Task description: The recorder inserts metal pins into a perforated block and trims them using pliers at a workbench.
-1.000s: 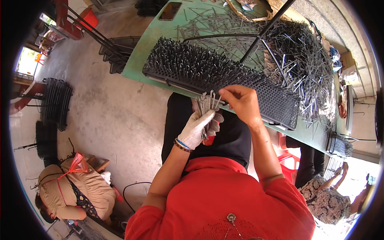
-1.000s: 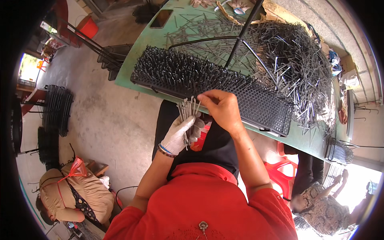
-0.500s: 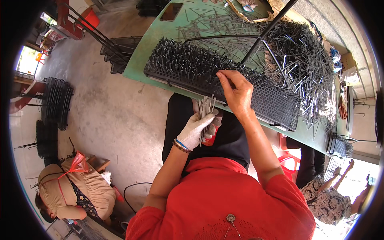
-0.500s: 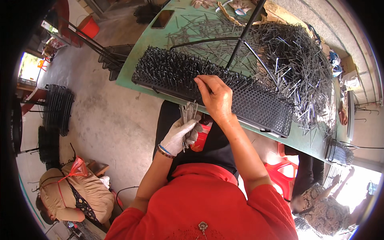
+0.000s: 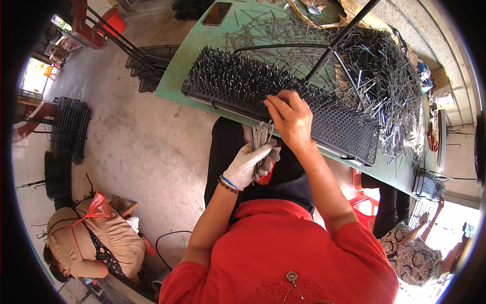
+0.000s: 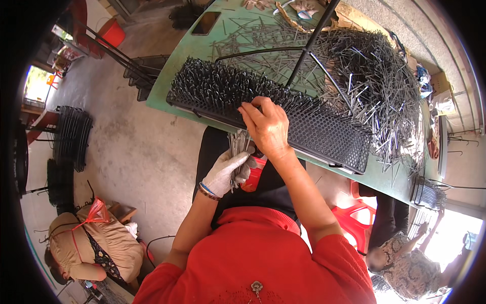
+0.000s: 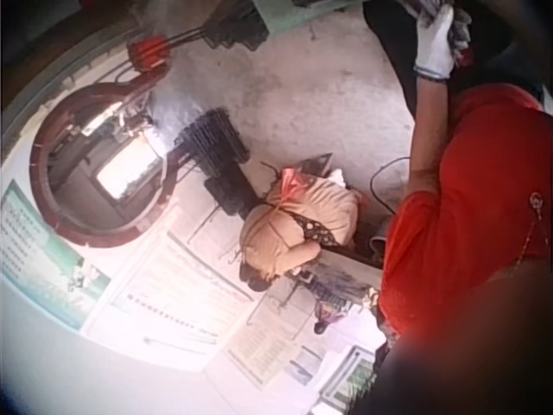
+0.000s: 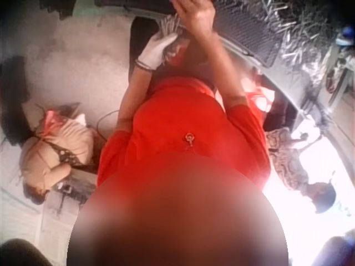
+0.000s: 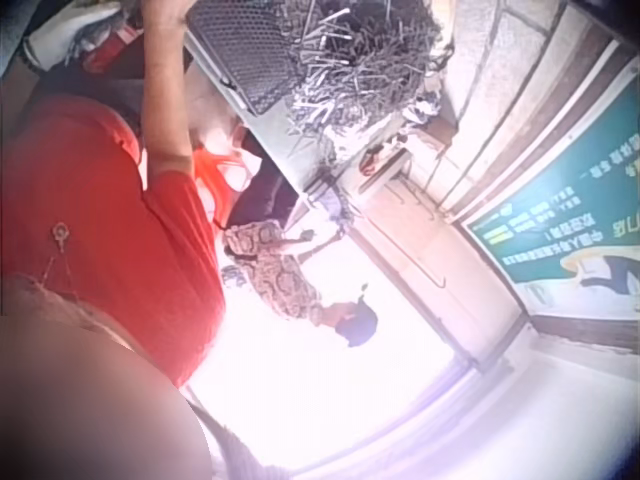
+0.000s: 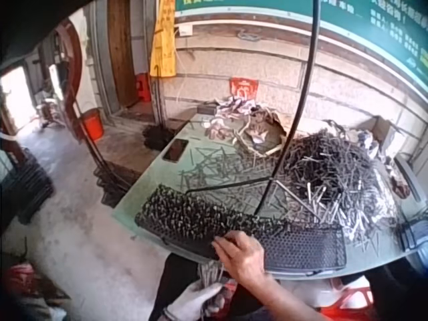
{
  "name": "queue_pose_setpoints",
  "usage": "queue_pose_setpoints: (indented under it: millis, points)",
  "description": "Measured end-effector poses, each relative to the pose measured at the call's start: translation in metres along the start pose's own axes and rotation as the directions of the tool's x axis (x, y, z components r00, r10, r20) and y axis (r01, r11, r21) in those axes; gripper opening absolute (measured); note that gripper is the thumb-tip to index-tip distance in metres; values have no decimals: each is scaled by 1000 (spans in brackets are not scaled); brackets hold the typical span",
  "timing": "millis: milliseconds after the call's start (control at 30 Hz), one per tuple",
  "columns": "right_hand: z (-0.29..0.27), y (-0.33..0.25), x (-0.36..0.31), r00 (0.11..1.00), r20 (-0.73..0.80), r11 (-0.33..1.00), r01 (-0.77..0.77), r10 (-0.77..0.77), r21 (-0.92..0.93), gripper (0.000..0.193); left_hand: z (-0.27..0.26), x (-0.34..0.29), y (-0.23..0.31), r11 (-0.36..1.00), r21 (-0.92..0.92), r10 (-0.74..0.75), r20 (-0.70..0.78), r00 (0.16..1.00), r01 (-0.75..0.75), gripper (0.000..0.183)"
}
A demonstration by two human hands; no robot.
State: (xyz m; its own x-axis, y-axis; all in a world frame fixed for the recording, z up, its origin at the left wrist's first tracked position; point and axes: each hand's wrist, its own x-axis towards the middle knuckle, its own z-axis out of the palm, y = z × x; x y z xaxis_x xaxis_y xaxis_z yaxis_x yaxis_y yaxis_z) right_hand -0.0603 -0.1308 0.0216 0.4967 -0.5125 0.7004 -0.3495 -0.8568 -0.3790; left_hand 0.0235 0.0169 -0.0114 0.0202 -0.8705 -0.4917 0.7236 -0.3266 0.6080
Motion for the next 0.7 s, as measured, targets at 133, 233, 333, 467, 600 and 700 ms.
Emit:
queue_pose_setpoints:
  millis: [133,233,333,467,600,700]
  points:
    - [-5,1,-1,1000,18,994,14,-12,-108,15,1,0,1,1000,-9,-5,7,1000,5,26]
    - [-3,2,-3,999,16,995,35,-33,-91,17,4,-1,3,1000,-20,-20,2,1000,20,26]
    - [-6,-2,0,999,24,998,28,-27,-53,16,5,-1,3,1000,-8,-18,2,1000,18,26]
    - [-14,-2,2,991,-44,982,-122,130,143,16,1,-2,2,1000,2,-32,31,999,31,25]
    - [-43,-12,1,854,392,871,-444,341,210,18,3,-4,3,999,-38,37,44,998,-36,25]
    - [-37,-5,-20,728,515,648,-666,453,370,16,12,-4,7,998,-37,60,73,996,-57,25]
